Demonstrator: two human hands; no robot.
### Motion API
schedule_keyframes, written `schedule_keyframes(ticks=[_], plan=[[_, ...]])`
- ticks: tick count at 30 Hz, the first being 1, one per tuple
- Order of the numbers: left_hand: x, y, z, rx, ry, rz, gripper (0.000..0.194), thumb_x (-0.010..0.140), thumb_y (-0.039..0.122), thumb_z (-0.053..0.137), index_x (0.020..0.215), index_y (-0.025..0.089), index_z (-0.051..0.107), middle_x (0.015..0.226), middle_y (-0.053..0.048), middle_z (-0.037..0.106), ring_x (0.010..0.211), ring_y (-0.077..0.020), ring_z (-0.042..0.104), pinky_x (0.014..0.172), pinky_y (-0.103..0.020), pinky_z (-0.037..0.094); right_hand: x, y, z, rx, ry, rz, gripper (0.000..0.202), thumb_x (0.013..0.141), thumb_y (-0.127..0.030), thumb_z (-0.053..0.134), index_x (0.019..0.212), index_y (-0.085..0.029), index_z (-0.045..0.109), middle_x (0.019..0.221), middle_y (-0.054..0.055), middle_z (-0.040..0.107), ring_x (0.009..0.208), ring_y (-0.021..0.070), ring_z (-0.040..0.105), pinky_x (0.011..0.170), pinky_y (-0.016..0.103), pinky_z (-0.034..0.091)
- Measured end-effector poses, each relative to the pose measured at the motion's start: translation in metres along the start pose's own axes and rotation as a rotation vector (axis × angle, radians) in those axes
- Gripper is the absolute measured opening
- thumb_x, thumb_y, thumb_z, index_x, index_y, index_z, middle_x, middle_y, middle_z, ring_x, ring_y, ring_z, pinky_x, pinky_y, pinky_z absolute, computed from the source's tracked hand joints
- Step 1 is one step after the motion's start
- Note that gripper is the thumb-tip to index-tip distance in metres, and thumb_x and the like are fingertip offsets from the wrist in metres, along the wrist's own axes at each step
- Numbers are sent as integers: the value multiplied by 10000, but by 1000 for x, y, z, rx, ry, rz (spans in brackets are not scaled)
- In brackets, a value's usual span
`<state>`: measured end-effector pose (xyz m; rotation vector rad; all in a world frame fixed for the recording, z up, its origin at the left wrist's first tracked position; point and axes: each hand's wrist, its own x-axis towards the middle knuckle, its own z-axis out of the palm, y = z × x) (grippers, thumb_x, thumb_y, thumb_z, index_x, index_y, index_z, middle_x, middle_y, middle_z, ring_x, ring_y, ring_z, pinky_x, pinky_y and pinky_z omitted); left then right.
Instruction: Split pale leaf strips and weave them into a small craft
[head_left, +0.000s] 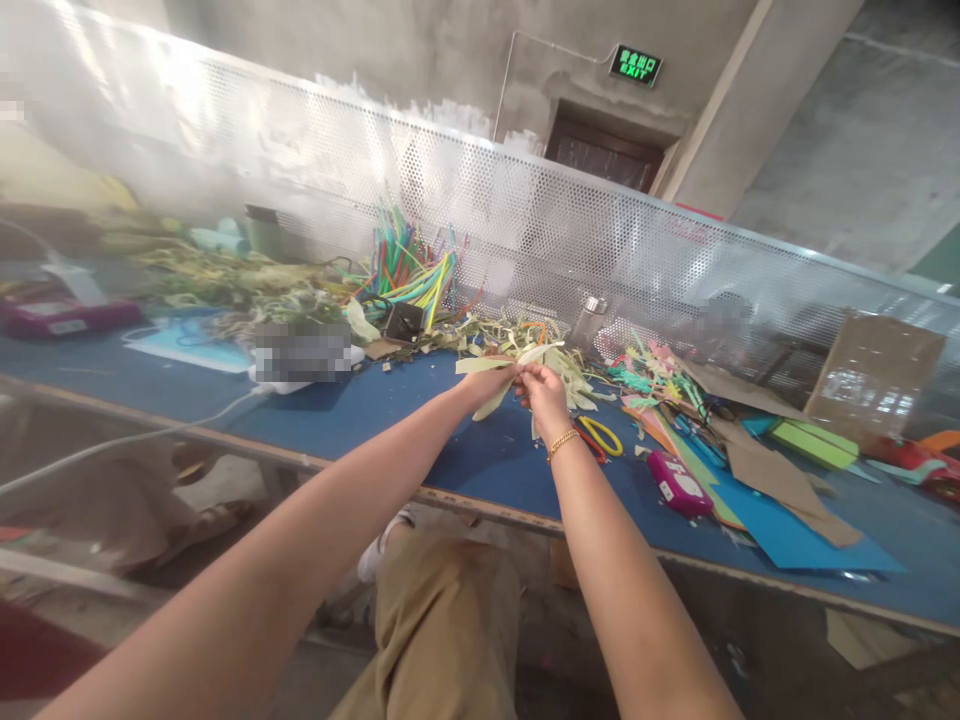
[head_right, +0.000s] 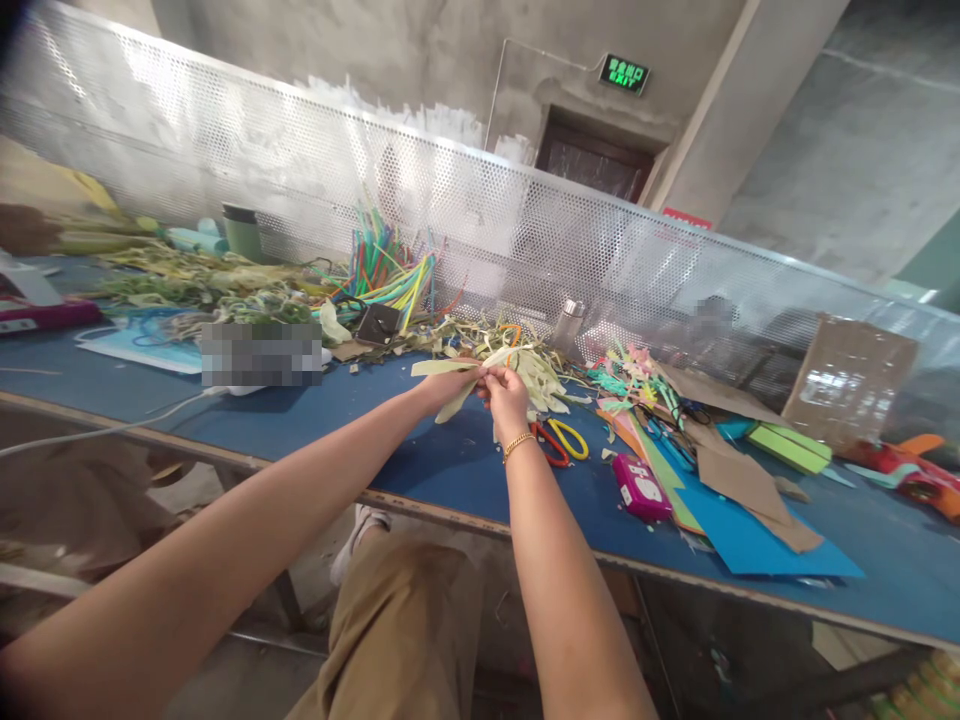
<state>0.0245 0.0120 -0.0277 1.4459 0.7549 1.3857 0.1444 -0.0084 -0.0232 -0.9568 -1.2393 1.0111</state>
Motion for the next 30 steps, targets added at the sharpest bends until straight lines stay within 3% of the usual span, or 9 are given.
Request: schedule_keyframes(ticks=[5,11,19,21,24,26,30], plan=[[4,2,-7,120,108,62,276,682,407,679,611,159,580,578,-24,573,591,-128,510,559,-249,384,0,1,-1,-41,14,-4,272,669,-325,632,897,-190,569,730,9,676,507,103,541,425,200,358],[6,1,-9,73,146,82,234,616,342,731,618,138,615,590,-27,602,582,-124,518,581,-264,400,0,1,-1,-103,18,-56,231,659,-333,635,816,-173,579,716,13,655,520,94,535,431,191,349],[1,7,-5,-49,220,-20,211,629,288,750,616,146,595,571,-16,588,572,-118,529,585,-260,415,0,0,-1,-167,12,-95,264,654,-387,659,790,-172,586,701,30,665,574,132,582,483,221,410],[0,8,-4,-51,205,-62,233,671,342,726,637,142,613,598,-33,612,578,-122,541,590,-260,418,3,4,-3,-174,27,-118,270,662,-398,654,795,-170,595,703,32,667,565,131,575,488,227,417],[0,6,-5,-68,82,-90,298,714,431,682,710,136,649,678,-60,655,618,-141,583,603,-263,436,9,10,-7,-179,78,-167,272,679,-405,637,812,-170,607,708,32,668,554,128,561,497,233,428],[1,2,-5,-69,47,-82,281,656,371,747,779,134,657,739,-56,671,665,-145,608,636,-263,449,12,14,-8,-192,120,-196,265,687,-403,628,815,-171,613,702,27,663,550,124,555,509,234,436],[3,0,-5,-52,123,-79,361,546,216,817,853,129,647,802,-52,683,715,-144,622,708,-275,465,15,18,-9,-216,124,-214,269,701,-415,619,812,-170,617,711,25,662,570,120,561,544,231,456]])
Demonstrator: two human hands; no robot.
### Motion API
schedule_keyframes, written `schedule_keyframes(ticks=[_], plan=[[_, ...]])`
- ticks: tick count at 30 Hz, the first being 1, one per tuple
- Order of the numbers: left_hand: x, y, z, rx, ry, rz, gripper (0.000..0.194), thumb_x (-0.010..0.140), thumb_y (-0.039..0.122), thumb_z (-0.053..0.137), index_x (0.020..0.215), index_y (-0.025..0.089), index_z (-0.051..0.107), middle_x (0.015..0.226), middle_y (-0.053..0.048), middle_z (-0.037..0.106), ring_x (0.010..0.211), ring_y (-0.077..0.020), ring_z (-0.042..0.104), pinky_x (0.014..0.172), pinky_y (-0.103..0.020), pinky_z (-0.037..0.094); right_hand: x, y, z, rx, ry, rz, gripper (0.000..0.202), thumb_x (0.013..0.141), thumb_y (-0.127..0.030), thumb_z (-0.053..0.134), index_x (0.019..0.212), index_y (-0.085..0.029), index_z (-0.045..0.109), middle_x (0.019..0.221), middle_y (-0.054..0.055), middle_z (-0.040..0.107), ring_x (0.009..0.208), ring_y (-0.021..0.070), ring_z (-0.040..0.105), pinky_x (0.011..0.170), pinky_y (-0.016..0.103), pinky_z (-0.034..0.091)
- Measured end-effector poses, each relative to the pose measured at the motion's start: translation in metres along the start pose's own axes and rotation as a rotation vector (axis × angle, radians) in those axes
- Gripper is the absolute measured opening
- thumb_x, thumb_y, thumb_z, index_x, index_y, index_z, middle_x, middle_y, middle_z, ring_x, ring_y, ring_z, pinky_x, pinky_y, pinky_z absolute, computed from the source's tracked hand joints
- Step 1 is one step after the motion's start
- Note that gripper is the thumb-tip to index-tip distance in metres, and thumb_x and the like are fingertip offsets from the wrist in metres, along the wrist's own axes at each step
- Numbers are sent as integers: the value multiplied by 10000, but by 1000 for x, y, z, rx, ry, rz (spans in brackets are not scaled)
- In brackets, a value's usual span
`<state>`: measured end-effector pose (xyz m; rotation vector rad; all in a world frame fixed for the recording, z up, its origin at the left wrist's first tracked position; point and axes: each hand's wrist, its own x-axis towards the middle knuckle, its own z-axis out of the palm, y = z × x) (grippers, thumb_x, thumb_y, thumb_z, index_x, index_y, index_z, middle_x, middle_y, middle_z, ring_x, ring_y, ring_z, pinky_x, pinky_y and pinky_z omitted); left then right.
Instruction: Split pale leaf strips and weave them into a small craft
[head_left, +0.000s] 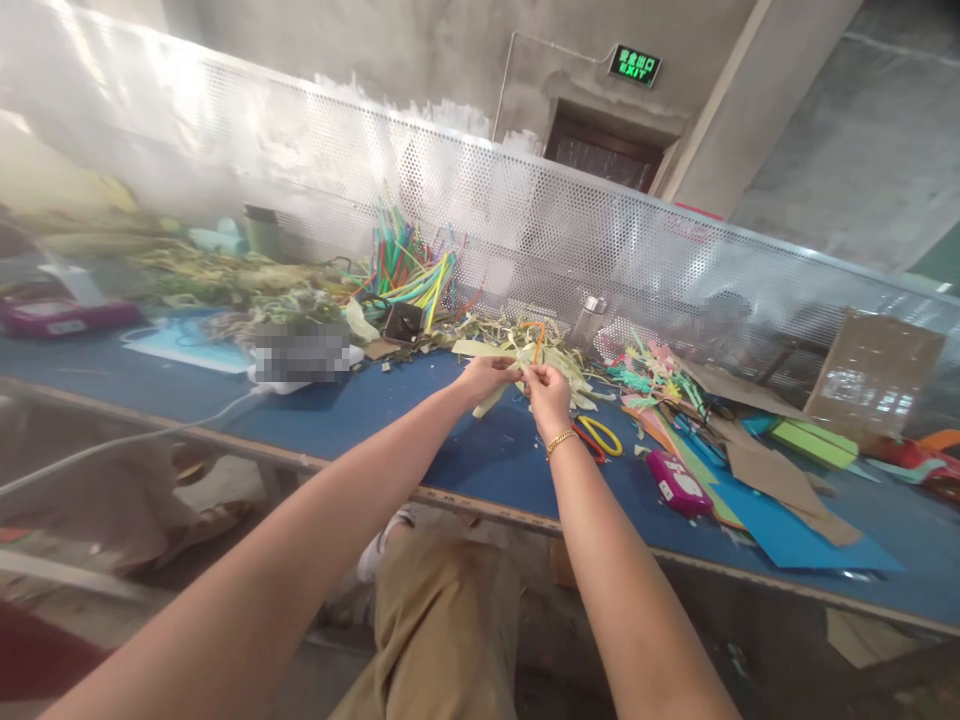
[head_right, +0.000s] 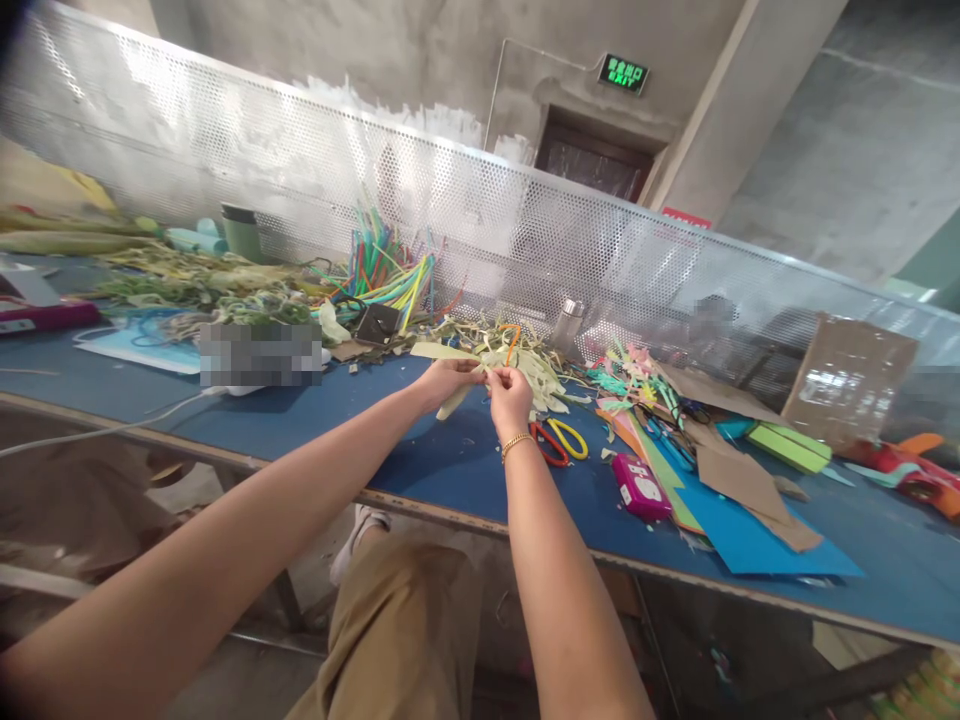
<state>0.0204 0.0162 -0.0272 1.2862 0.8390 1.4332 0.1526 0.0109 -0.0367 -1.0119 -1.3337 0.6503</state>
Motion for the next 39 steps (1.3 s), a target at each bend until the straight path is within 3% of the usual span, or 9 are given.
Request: schedule_keyframes(ticks=[6,14,19,23,27,31,39], plan=[[-4,10,-1,95,73,35,150,687,260,711,730,142,630,644,-20,627,583,-95,524,584,-235,405,-1,-3,-1,-128,-66,-78,262,722,-409,616,841,-177,643,753,32,675,651,145,597,619,260,485],[0,9,-6,159,167,78,178,679,324,695,699,152,653,567,3,572,498,-80,410,515,-241,327,-4,-10,-7,-327,-46,-155,203,765,-374,592,841,-197,656,781,38,686,703,172,613,702,294,476],[3,7,-10,208,201,79,216,663,363,694,665,153,642,508,29,499,451,-72,339,471,-238,259,-8,-14,-8,-527,-79,-279,193,792,-319,575,913,-197,662,909,65,682,863,204,605,824,329,440],[6,4,-11,248,219,103,246,649,394,698,652,154,642,525,20,516,473,-83,362,479,-243,263,-9,-15,-9,-631,-97,-375,222,830,-325,545,962,-202,673,970,86,661,940,218,568,869,333,410],[10,1,-12,266,235,121,249,649,403,682,660,157,644,545,11,536,486,-90,371,487,-246,269,-9,-16,-9,-672,-103,-390,270,890,-348,458,927,-215,690,907,84,659,897,210,568,842,316,402],[10,0,-13,273,246,128,215,656,375,663,663,161,643,570,3,555,506,-97,392,498,-243,284,-12,-19,-9,-644,-58,-399,274,897,-348,448,1013,-226,664,950,75,675,883,209,580,816,311,402],[13,-2,-16,307,239,141,164,668,327,639,657,164,640,575,6,566,532,-106,420,534,-238,322,-12,-21,-10,-660,-84,-453,239,892,-309,452,920,-230,675,921,58,668,895,207,568,827,303,401]])
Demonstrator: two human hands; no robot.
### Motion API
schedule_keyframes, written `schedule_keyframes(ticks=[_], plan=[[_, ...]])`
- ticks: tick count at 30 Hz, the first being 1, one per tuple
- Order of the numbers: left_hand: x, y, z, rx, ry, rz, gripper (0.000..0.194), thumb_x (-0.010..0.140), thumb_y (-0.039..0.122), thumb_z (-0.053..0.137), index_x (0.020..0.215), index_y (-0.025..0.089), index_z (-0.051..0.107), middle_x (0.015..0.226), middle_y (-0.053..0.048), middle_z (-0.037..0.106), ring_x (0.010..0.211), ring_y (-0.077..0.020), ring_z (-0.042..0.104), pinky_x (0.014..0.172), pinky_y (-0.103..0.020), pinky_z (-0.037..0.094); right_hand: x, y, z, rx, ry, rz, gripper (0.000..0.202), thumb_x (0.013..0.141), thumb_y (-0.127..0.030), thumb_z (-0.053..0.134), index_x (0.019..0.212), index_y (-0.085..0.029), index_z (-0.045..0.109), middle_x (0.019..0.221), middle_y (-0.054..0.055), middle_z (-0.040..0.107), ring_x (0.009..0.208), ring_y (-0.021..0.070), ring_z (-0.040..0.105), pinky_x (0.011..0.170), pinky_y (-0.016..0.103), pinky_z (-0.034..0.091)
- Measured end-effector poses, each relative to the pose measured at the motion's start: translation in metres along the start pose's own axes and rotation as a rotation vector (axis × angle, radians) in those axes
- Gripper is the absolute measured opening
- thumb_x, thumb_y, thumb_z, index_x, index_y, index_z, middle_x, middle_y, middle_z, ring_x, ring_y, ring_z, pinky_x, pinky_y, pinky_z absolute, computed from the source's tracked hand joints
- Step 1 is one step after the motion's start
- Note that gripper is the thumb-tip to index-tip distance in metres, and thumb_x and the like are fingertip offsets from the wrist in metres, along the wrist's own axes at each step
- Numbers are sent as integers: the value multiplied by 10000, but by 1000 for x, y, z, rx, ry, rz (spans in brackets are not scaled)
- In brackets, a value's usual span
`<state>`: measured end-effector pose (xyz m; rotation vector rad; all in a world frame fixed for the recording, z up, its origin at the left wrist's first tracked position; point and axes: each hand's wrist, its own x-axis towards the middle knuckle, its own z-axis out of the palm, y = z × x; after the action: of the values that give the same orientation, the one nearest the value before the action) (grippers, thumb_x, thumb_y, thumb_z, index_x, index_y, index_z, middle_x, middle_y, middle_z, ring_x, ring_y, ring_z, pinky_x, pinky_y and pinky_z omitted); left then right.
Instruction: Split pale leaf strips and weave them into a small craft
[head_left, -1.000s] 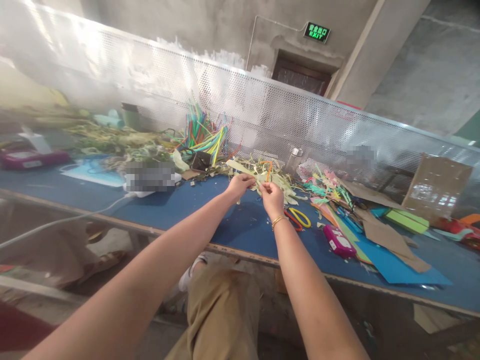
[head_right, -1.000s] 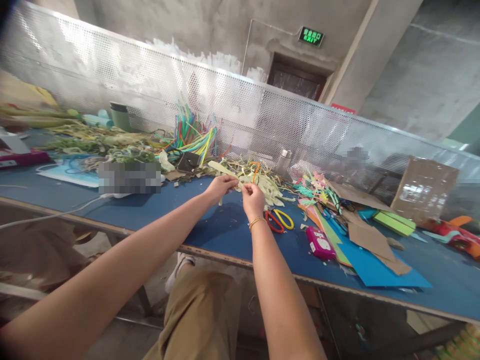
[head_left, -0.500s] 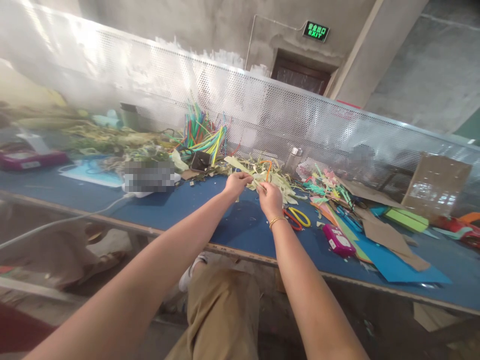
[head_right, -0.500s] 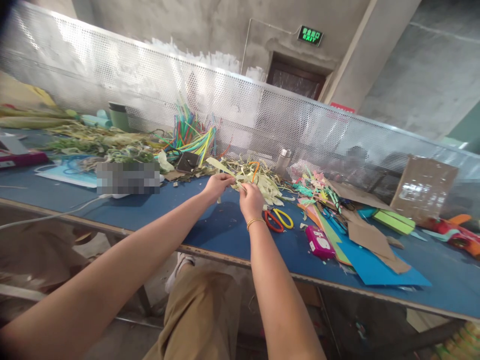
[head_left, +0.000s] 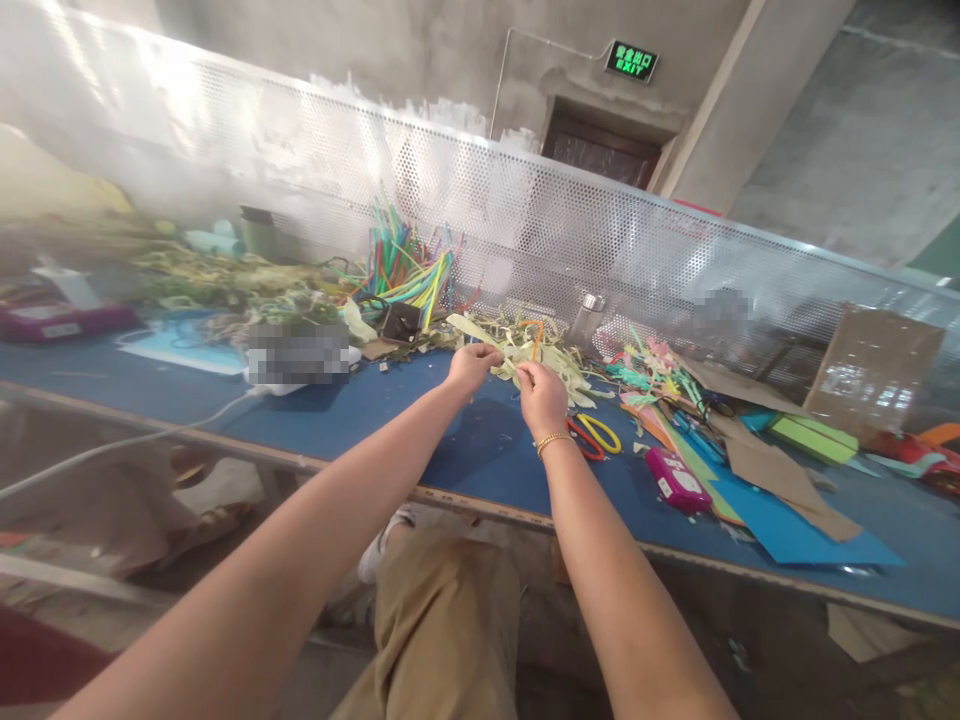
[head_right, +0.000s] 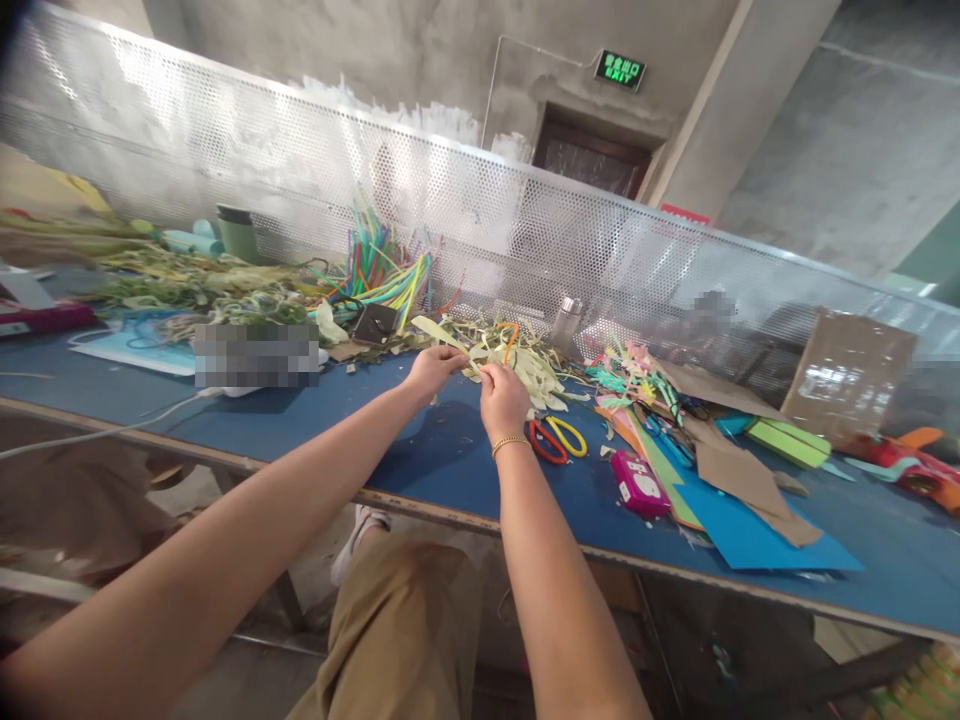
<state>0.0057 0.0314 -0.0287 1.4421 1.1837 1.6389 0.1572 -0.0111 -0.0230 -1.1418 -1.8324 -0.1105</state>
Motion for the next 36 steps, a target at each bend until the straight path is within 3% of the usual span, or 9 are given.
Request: schedule_keyframes(ticks=[9,17,23,28,31,36], plan=[[1,0,-4,251,-64,145,152,706,320,605,758,200,682,698,7,629,653,-143,509,634,-243,374,1,-1,-1,-10,23,-9,214,874,-315,505,860,-221,697,1000,69,604,931,202,555,848,302,407],[-3,6,-2,397,-214,323,166,758,291,553,762,204,695,805,-21,657,773,-167,559,729,-243,400,2,2,3,18,-18,-18,167,840,-308,561,828,-228,707,1148,79,570,999,215,558,910,343,410],[-3,5,-2,373,-256,335,173,766,287,551,761,197,699,773,-20,665,754,-168,574,709,-247,407,1,4,5,63,-62,-14,164,843,-299,542,835,-231,691,990,69,632,970,212,563,892,333,423],[-5,6,-2,347,-186,286,158,745,271,596,843,197,695,852,-31,687,782,-178,596,710,-260,426,1,3,5,95,-53,1,173,847,-308,528,816,-218,673,886,60,632,901,203,567,849,316,420],[-8,10,-2,396,-139,337,175,759,286,605,885,202,692,927,-52,693,861,-201,600,788,-294,429,1,6,7,123,-16,51,181,835,-326,535,812,-210,672,871,63,636,875,204,568,831,316,418],[-19,26,-5,571,143,484,172,765,305,626,910,238,691,1035,-54,669,1030,-248,540,948,-384,361,4,18,14,264,112,252,241,789,-405,559,809,-190,668,803,56,659,739,191,580,713,298,442]])
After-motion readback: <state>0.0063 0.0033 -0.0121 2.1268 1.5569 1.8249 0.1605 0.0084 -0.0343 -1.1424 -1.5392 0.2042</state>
